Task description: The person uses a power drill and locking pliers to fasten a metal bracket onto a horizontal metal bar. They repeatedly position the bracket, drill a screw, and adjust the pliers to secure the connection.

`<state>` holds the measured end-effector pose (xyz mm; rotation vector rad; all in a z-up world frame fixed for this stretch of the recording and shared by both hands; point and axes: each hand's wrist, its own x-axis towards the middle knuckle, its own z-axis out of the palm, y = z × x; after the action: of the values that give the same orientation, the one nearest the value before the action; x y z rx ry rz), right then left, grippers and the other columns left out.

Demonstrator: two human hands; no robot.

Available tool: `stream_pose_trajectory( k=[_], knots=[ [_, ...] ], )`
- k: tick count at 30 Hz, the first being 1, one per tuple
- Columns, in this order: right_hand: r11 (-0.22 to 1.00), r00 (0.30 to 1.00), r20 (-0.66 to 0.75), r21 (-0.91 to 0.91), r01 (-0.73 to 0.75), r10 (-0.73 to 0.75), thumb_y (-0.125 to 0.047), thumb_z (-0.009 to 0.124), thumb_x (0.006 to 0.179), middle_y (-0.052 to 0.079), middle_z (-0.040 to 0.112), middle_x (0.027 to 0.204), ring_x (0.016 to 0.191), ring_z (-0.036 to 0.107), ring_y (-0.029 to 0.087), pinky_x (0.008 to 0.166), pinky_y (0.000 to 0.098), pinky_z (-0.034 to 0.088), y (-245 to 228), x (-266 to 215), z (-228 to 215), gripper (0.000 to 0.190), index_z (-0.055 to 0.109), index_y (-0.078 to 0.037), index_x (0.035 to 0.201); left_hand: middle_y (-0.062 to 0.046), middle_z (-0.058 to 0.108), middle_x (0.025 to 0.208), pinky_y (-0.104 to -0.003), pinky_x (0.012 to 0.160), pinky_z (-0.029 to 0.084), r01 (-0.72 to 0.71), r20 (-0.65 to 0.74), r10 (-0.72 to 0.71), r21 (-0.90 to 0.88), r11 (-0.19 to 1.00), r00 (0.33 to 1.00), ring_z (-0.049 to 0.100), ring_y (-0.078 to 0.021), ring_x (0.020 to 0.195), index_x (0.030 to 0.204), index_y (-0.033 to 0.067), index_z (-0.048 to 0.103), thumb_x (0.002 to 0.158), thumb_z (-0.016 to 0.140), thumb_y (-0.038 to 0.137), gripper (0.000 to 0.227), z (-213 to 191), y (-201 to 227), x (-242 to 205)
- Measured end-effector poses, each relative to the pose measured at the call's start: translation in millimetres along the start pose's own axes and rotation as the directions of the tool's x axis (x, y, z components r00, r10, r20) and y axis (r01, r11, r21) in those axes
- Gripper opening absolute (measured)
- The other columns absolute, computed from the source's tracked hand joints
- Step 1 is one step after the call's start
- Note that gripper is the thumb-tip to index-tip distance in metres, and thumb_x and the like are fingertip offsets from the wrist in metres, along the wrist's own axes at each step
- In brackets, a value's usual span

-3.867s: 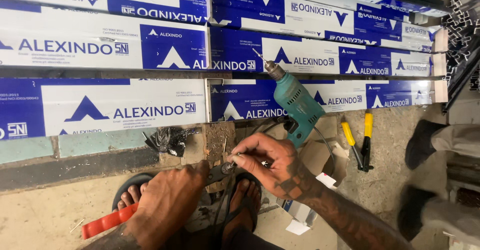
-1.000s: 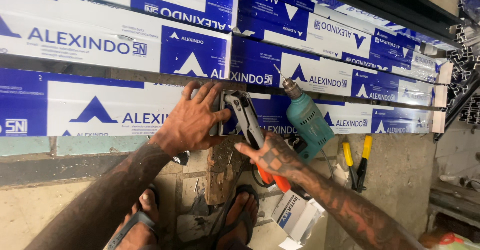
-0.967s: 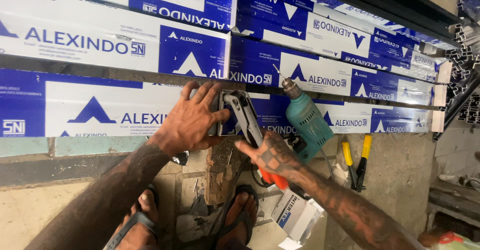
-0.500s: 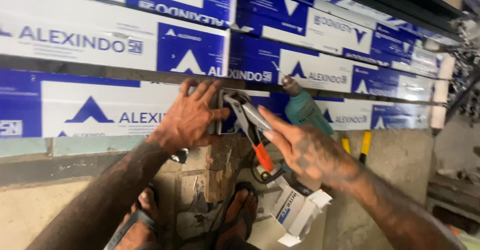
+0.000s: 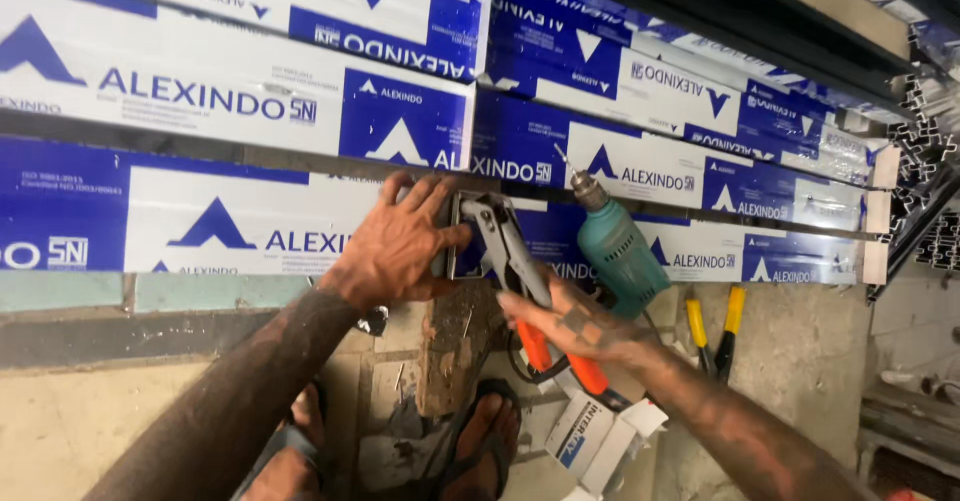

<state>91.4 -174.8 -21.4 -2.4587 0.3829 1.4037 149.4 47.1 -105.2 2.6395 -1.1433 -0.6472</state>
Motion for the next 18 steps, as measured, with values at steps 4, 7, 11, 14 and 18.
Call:
stream_pose_trajectory(
  k=[4,7,11,14,18],
  knots=[
    [0.998,0.998,-0.056,-0.054,-0.01,0.007,-0.061,0.054,0.097,0.016,0.076,0.104,0.098,0.075,0.033,0.083,0.0448,0.062,-37.3,2.6,19.7,0.064,0.05,-0.021,0.146,-0.01,0.039,0.155,-0.051,0.116,0.023,-0.04,-0.176,0.038,-0.008,0.999,0.984,0.03,-0.0258,0.148,0.139,0.0437,0.055,0.073,0.069,0.075,0.075,27.9,-1.8,6.8],
    [0.993,0.991,-0.135,-0.118,-0.004,-0.012,-0.059,0.051,0.098,0.013,0.077,0.097,0.091,0.076,0.031,0.077,0.0416,0.062,-45.7,-6.4,14.2,0.062,0.045,-0.026,0.15,-0.011,0.037,0.157,-0.051,0.116,0.024,-0.026,-0.185,0.021,-0.021,0.999,0.982,0.031,-0.0258,0.147,0.139,0.0449,0.056,0.074,0.068,0.074,0.072,17.1,-2.8,6.1],
    [0.977,0.977,-0.208,-0.213,0.01,-0.055,-0.054,0.047,0.1,0.009,0.077,0.086,0.08,0.077,0.028,0.068,0.0368,0.063,-21.5,-33.5,-4.9,0.061,0.038,-0.035,0.157,-0.011,0.038,0.158,-0.052,0.118,0.022,0.012,-0.025,-0.012,-0.007,1.0,1.0,0.029,-0.0252,0.151,0.144,0.0475,0.051,0.081,0.063,0.073,0.069,-0.5,-0.7,2.2],
    [0.959,0.969,-0.235,-0.283,0.012,-0.082,-0.052,0.044,0.101,0.007,0.078,0.079,0.073,0.078,0.026,0.062,0.0337,0.064,-10.1,-50.4,-9.9,0.062,0.033,-0.041,0.161,-0.01,0.038,0.16,-0.052,0.119,0.022,0.015,0.009,-0.015,-0.013,1.0,1.0,0.029,-0.0257,0.152,0.147,0.0477,0.049,0.082,0.064,0.071,0.07,-6.4,3.3,-3.4],
    [0.997,0.983,-0.179,-0.061,0.039,-0.05,-0.05,0.052,0.1,0.006,0.073,0.068,0.057,0.071,0.02,0.048,0.0273,0.057,12.1,-31.7,0.9,0.055,0.043,-0.028,0.15,-0.011,0.04,0.154,-0.052,0.116,0.026,-0.03,-0.213,0.026,-0.015,0.999,0.977,0.034,-0.0271,0.147,0.137,0.0451,0.058,0.071,0.071,0.075,0.073,19.5,-5.7,6.7]
  ],
)
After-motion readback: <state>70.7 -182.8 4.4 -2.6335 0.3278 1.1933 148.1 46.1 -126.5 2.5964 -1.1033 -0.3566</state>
